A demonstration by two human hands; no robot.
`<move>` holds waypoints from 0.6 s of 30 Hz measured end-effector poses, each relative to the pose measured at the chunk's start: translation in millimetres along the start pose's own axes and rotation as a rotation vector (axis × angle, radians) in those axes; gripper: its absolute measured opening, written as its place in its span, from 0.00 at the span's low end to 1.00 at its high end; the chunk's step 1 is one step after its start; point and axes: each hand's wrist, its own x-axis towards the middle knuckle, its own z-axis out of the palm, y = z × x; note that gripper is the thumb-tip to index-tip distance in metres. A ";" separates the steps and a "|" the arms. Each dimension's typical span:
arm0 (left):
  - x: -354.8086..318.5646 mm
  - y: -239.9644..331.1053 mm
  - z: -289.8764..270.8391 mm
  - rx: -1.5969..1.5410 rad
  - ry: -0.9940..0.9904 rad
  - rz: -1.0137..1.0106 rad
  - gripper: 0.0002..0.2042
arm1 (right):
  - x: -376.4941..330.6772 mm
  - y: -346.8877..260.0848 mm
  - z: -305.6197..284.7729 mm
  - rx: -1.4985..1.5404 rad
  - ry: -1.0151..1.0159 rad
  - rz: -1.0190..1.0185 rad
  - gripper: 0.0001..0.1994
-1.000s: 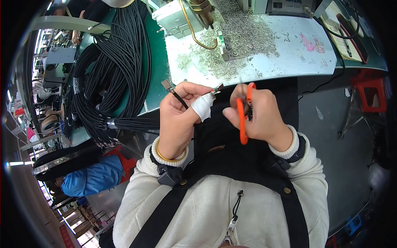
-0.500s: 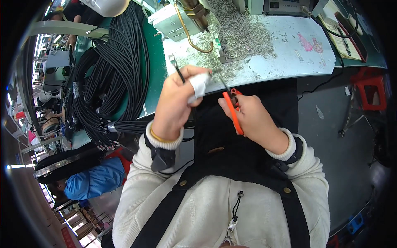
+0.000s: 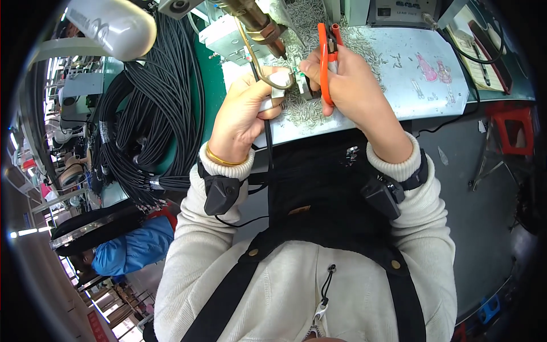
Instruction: The person trims the ends of wires with shears and places them into a machine to be crimped, repeating this process for several cables. Finally, the person gathers the finished wires into a bundle by hand.
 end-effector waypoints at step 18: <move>-5.6 -1.9 12.7 0.143 0.171 0.122 0.07 | -1.5 -0.3 2.9 0.104 0.004 0.025 0.11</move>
